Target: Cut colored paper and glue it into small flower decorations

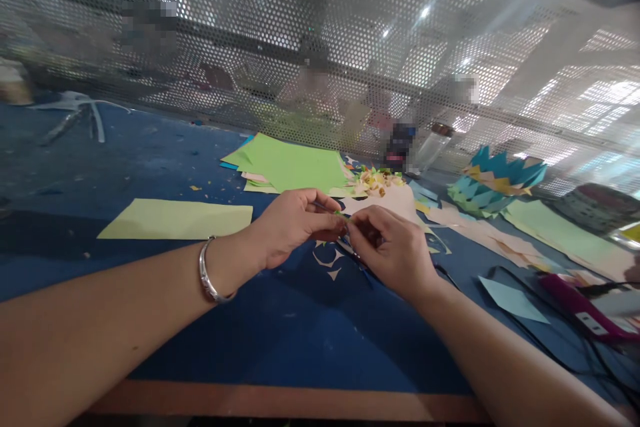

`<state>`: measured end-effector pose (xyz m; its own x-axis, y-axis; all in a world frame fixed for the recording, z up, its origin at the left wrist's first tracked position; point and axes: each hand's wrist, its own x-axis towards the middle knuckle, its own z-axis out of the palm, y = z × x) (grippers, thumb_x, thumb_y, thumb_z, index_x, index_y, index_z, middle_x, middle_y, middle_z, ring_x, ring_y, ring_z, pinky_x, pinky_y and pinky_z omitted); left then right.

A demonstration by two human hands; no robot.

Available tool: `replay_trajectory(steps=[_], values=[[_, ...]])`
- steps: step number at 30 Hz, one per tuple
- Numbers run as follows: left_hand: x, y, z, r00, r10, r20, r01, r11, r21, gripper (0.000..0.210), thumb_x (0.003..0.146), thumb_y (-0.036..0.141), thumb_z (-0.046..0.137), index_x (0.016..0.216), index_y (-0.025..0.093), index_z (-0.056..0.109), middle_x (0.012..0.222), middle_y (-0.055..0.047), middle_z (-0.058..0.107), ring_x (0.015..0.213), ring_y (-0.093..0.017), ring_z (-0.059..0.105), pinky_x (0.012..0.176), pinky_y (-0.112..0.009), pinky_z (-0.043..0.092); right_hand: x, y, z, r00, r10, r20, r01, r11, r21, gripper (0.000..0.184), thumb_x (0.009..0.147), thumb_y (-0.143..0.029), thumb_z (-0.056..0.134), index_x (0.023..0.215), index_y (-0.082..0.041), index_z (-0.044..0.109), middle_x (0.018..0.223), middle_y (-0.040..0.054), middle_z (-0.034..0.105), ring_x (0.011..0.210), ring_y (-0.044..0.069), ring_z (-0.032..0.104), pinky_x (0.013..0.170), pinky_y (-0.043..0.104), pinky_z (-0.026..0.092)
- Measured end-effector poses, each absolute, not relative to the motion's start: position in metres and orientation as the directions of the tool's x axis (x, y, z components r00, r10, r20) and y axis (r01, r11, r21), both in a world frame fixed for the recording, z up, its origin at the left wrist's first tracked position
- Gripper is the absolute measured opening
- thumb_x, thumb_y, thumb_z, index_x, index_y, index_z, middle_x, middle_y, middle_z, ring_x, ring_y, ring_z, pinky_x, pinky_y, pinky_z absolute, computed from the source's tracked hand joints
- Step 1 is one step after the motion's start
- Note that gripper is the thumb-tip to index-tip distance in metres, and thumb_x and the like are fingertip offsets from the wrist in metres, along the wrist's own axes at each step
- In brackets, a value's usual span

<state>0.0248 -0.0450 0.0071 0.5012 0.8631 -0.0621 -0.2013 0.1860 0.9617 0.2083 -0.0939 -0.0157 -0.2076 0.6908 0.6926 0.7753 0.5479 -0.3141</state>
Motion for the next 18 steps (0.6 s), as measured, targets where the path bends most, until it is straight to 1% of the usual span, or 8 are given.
replay_trajectory(steps=[4,11,15,18], values=[[0.0248,-0.0452,0.007,0.478,0.876,-0.063,-0.165,0.16,0.973,0.032,0.069,0.015,0.088,0.09,0.011,0.065,0.076,-0.006,0.074,0.07,-0.015,0.07,0.071,-0.027,0.054,0.208,-0.0935,-0.0167,-0.192,0.691,0.697,0.786,0.534,-0.312,0.009,0.092,-0.022,0.062,0.084,-0.02,0.063,0.072,-0.0001,0.064,0.06,0.012,0.058,0.058,0.024,0.045],[0.0257,-0.0459,0.0043,0.463,0.886,-0.015,-0.165,0.102,0.981,0.022,0.071,0.013,0.085,0.086,0.011,0.068,0.073,-0.005,0.071,0.067,-0.013,0.068,0.067,-0.026,0.052,0.2066,-0.0939,-0.0169,-0.193,0.688,0.7,0.789,0.533,-0.307,0.006,0.092,-0.024,0.063,0.087,-0.02,0.064,0.073,0.0,0.065,0.06,0.012,0.058,0.059,0.025,0.045],[0.0269,-0.045,0.0017,0.454,0.891,-0.008,-0.23,0.126,0.965,0.025,0.069,0.011,0.087,0.083,0.012,0.066,0.072,-0.003,0.071,0.066,-0.013,0.069,0.072,-0.028,0.054,0.2046,-0.0937,-0.0161,-0.198,0.693,0.694,0.791,0.531,-0.304,0.007,0.092,-0.022,0.062,0.086,-0.02,0.064,0.073,0.0005,0.065,0.06,0.012,0.058,0.058,0.025,0.046],[0.0275,-0.0435,0.0004,0.451,0.893,-0.006,-0.249,0.133,0.959,0.027,0.067,0.011,0.088,0.083,0.012,0.065,0.071,-0.002,0.07,0.067,-0.014,0.07,0.075,-0.03,0.055,0.2045,-0.0939,-0.0157,-0.18,0.7,0.691,0.787,0.524,-0.326,0.006,0.092,-0.022,0.062,0.086,-0.021,0.065,0.073,0.0001,0.066,0.059,0.012,0.058,0.058,0.025,0.046]])
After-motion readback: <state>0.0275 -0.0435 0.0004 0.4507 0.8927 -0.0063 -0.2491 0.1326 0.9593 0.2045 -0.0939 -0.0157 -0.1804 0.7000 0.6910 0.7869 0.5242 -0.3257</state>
